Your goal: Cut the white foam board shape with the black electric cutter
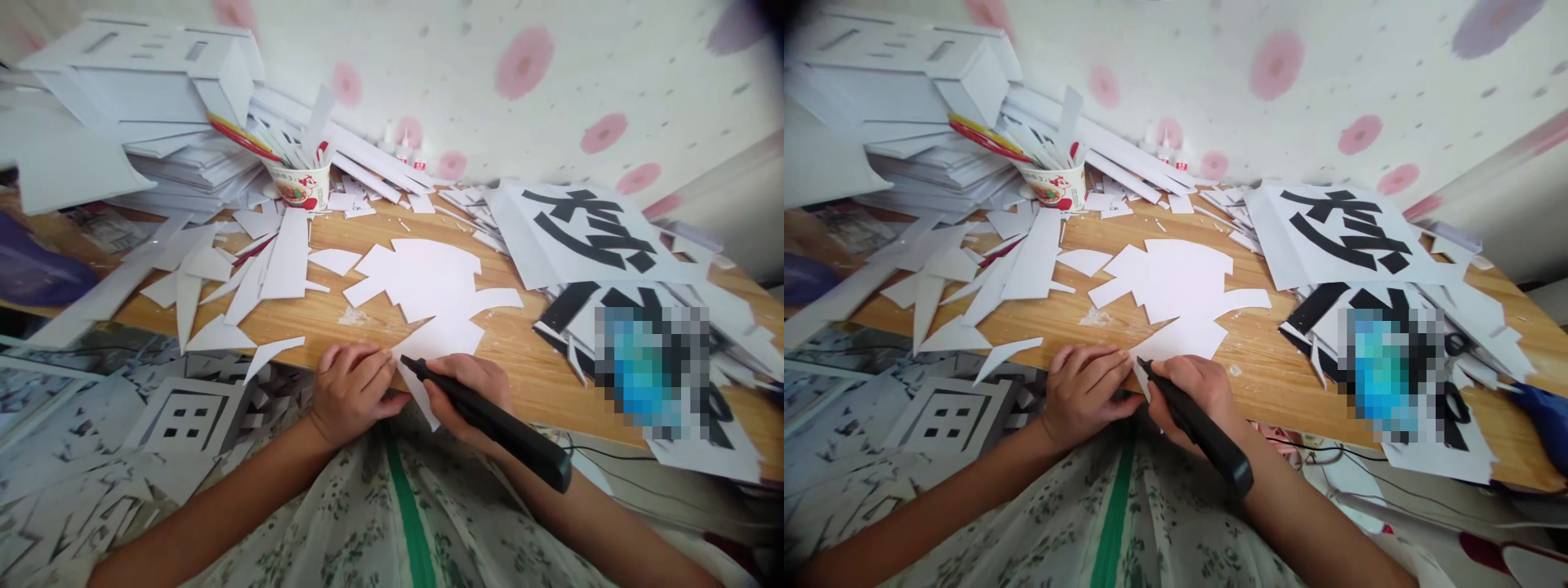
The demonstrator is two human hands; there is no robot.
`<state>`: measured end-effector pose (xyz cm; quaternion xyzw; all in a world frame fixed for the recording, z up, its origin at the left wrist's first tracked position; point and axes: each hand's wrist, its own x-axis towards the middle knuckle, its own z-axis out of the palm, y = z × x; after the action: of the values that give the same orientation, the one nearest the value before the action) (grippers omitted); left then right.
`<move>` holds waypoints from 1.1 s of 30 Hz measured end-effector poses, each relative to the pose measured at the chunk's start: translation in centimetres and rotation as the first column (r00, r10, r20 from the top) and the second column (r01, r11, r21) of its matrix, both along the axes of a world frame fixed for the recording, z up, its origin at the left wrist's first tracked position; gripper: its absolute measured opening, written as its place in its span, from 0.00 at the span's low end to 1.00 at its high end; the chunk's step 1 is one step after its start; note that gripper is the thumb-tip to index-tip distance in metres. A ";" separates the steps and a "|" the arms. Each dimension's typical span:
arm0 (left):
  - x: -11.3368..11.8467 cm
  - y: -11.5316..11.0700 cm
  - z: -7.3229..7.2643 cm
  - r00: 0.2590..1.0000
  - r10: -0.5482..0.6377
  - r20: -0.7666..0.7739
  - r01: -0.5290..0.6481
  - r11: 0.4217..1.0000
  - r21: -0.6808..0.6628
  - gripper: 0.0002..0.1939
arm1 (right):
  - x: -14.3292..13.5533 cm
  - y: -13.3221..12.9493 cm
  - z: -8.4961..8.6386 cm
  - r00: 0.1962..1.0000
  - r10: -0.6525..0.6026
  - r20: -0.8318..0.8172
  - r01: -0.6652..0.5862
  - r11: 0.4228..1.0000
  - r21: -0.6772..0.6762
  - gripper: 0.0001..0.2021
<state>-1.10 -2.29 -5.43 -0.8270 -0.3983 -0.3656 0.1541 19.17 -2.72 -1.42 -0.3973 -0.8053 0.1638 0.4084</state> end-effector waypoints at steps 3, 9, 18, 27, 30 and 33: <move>0.1 0.0 0.1 1.000 0.000 -0.003 0.000 1.000 0.008 0.16 | 0.7 -0.5 0.1 1.000 0.013 -0.002 -0.013 1.000 -0.012 0.08; 0.0 0.0 0.1 1.000 0.009 -0.023 -0.009 1.000 -0.001 0.17 | 1.9 -1.3 0.1 0.997 0.074 0.011 -0.073 0.997 -0.023 0.11; -0.1 -0.1 0.2 0.991 0.040 -0.126 -0.040 0.999 0.003 0.18 | 2.9 -2.2 1.0 0.992 0.114 0.048 -0.117 0.991 0.071 0.11; 0.0 -0.1 0.3 0.985 0.063 -0.160 -0.066 0.998 -0.013 0.21 | 3.5 -3.1 1.3 0.992 0.120 0.035 -0.124 0.986 0.110 0.12; 0.1 -0.1 0.5 0.986 0.068 -0.150 -0.072 0.997 -0.025 0.21 | 3.7 -3.3 1.2 0.991 0.130 0.019 -0.131 0.985 0.114 0.13; 0.0 -0.2 0.6 0.987 0.066 -0.143 -0.071 0.997 -0.027 0.21 | 4.1 -3.6 1.0 0.990 0.141 0.030 -0.143 0.985 0.095 0.14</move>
<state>-1.06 -2.47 -4.83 -0.8392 -0.4202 -0.2937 0.1813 23.24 -6.35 -0.47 -0.3205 -0.8432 0.1485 0.4053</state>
